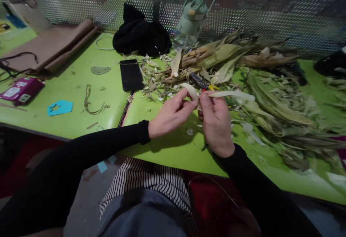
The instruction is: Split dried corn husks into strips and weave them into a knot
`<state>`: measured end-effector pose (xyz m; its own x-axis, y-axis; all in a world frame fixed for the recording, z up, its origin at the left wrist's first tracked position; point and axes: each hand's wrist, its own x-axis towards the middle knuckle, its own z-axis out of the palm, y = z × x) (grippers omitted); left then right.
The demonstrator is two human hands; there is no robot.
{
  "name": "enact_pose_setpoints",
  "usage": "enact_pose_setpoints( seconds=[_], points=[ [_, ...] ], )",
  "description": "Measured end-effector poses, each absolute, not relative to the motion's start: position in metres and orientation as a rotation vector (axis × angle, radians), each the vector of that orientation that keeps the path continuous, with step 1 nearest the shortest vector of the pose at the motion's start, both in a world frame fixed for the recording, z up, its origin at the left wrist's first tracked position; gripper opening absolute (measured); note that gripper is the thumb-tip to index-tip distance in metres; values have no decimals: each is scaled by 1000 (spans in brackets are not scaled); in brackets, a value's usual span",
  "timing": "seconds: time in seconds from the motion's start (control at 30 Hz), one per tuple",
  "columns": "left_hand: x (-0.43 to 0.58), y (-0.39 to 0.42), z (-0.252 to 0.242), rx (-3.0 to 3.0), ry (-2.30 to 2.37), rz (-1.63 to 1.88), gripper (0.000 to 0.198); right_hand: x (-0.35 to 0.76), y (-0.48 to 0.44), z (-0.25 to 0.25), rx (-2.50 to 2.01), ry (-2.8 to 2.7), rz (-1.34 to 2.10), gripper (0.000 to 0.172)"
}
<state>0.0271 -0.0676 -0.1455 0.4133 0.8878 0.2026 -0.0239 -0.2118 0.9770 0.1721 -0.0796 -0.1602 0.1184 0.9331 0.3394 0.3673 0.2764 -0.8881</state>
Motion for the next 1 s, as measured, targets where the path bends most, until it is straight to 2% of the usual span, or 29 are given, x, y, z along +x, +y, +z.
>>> enact_pose_setpoints(
  seconds=[0.27, 0.6, 0.73, 1.0],
  points=[
    [31, -70, -142, 1185, 640, 1079, 7, 170, -81, -157, -1237, -1342, 711, 28],
    [22, -67, -137, 1228, 744, 983, 16, 173, -82, -156, -1225, -1291, 810, 28],
    [19, -63, -143, 1355, 717, 909, 12, 173, -80, -156, -1228, -1338, 831, 27],
    [21, -58, -140, 1213, 702, 844, 3, 175, -84, -146, -1151, -1267, 1005, 26]
  ],
)
